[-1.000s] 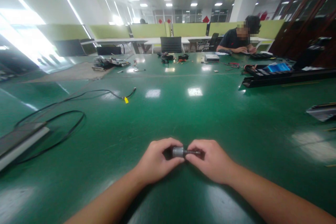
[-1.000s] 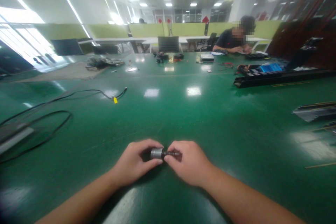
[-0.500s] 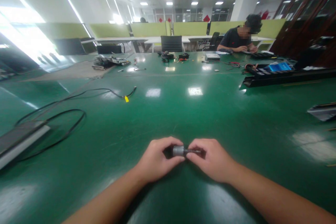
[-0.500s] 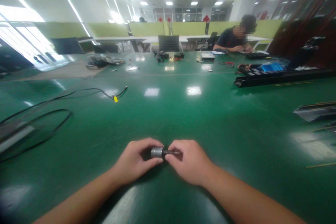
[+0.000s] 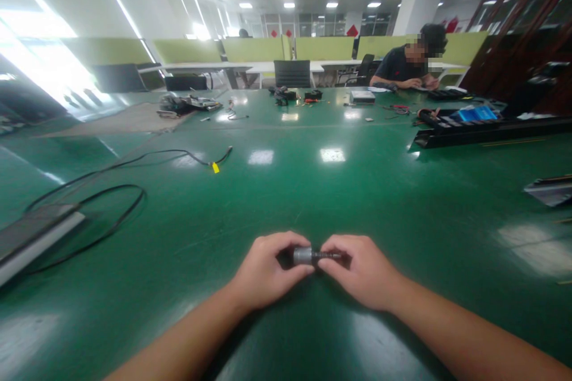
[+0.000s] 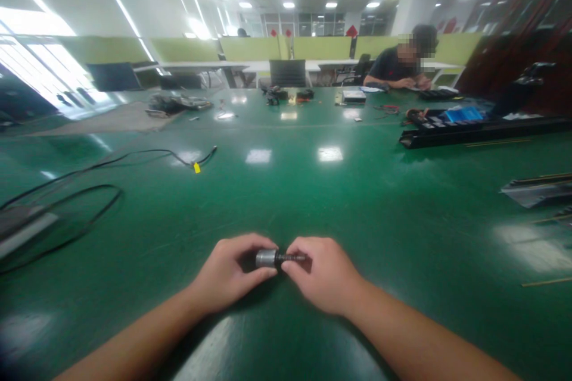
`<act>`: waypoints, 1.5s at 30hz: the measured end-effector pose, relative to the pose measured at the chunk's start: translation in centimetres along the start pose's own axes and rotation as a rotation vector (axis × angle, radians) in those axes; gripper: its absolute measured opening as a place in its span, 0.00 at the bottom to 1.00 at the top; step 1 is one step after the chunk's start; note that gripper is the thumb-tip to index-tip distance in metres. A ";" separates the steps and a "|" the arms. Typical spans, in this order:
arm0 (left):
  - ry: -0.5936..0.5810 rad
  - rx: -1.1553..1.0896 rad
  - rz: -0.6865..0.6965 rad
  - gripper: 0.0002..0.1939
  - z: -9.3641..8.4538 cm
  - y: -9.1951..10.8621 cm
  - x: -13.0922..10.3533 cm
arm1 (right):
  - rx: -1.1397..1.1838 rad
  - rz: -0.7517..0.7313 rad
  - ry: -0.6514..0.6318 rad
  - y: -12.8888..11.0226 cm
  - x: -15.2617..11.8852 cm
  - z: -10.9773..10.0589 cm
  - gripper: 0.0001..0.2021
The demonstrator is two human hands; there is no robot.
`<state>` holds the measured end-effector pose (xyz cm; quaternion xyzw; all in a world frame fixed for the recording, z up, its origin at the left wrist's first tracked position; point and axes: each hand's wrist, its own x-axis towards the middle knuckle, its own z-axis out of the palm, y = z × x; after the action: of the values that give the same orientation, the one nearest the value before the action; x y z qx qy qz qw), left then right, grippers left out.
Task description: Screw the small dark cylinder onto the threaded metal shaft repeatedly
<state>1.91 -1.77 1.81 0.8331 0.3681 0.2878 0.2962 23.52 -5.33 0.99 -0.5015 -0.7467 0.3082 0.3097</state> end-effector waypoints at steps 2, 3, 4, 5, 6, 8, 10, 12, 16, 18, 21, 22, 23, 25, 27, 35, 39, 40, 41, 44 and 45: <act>0.006 0.006 0.003 0.10 0.0 0.0 0.0 | 0.005 0.001 -0.001 0.0 0.0 0.0 0.04; 0.006 0.007 0.003 0.10 0.0 0.0 0.0 | 0.006 0.002 -0.001 0.0 0.0 0.0 0.05; 0.004 0.007 0.002 0.10 0.0 0.0 0.0 | 0.006 0.003 0.000 0.0 0.0 0.0 0.04; 0.001 0.005 0.001 0.10 0.0 0.1 0.0 | 0.004 0.003 0.001 0.0 0.0 0.0 0.04; 0.002 0.004 -0.002 0.10 0.0 0.1 0.0 | 0.002 0.002 0.002 0.0 0.0 0.0 0.04; 0.009 0.003 -0.007 0.10 0.0 0.1 0.0 | 0.004 0.000 0.002 0.0 0.0 0.0 0.04; 0.018 0.001 -0.008 0.11 0.0 0.1 0.0 | 0.012 0.002 0.004 0.0 -0.1 0.0 0.04; 0.021 0.002 -0.006 0.11 -0.1 0.0 -0.1 | 0.016 0.005 0.003 0.0 0.0 0.0 0.05; 0.022 0.012 -0.002 0.11 -0.1 -0.1 -0.1 | 0.015 0.010 -0.004 0.0 0.0 0.0 0.05; 0.023 0.013 -0.005 0.11 -0.1 -0.1 -0.2 | 0.009 0.004 -0.001 0.0 0.0 0.0 0.05; 0.025 0.008 -0.004 0.11 -0.1 -0.2 -0.2 | 0.004 0.001 0.001 0.0 0.1 -0.1 0.05; 0.028 0.006 -0.003 0.11 -0.1 -0.2 -0.2 | 0.005 0.002 0.002 0.0 0.1 -0.1 0.05; 0.029 0.006 -0.003 0.12 -0.1 -0.2 -0.2 | 0.005 0.003 0.004 0.0 0.1 -0.1 0.05; 0.031 0.006 -0.002 0.12 -0.2 -0.1 -0.2 | 0.008 0.005 0.009 0.0 0.1 0.0 0.05; 0.035 0.007 -0.002 0.12 -0.2 -0.1 -0.2 | 0.014 0.005 0.011 0.0 0.0 0.0 0.05; 0.035 0.011 0.004 0.11 -0.2 -0.3 -0.3 | 0.026 0.010 0.020 0.2 0.0 0.1 0.05; 0.044 0.008 0.004 0.11 -0.2 -0.3 -0.2 | 0.041 0.013 0.017 0.2 0.0 0.1 0.05; 0.046 0.007 0.004 0.11 -0.2 -0.3 -0.2 | 0.044 0.015 0.017 0.2 0.0 0.1 0.05; 0.046 0.006 0.004 0.11 -0.2 -0.3 -0.2 | 0.047 0.016 0.018 0.2 0.0 0.1 0.05; 0.051 0.004 -0.007 0.11 -0.2 -0.3 -0.2 | 0.059 0.018 0.020 0.2 0.0 0.1 0.06; 0.053 0.003 -0.011 0.11 -0.2 -0.3 -0.3 | 0.064 0.019 0.020 0.3 0.0 0.2 0.06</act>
<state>1.49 -1.76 1.73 0.8237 0.3806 0.3075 0.2867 23.56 -5.29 0.69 -0.5012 -0.7286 0.3299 0.3303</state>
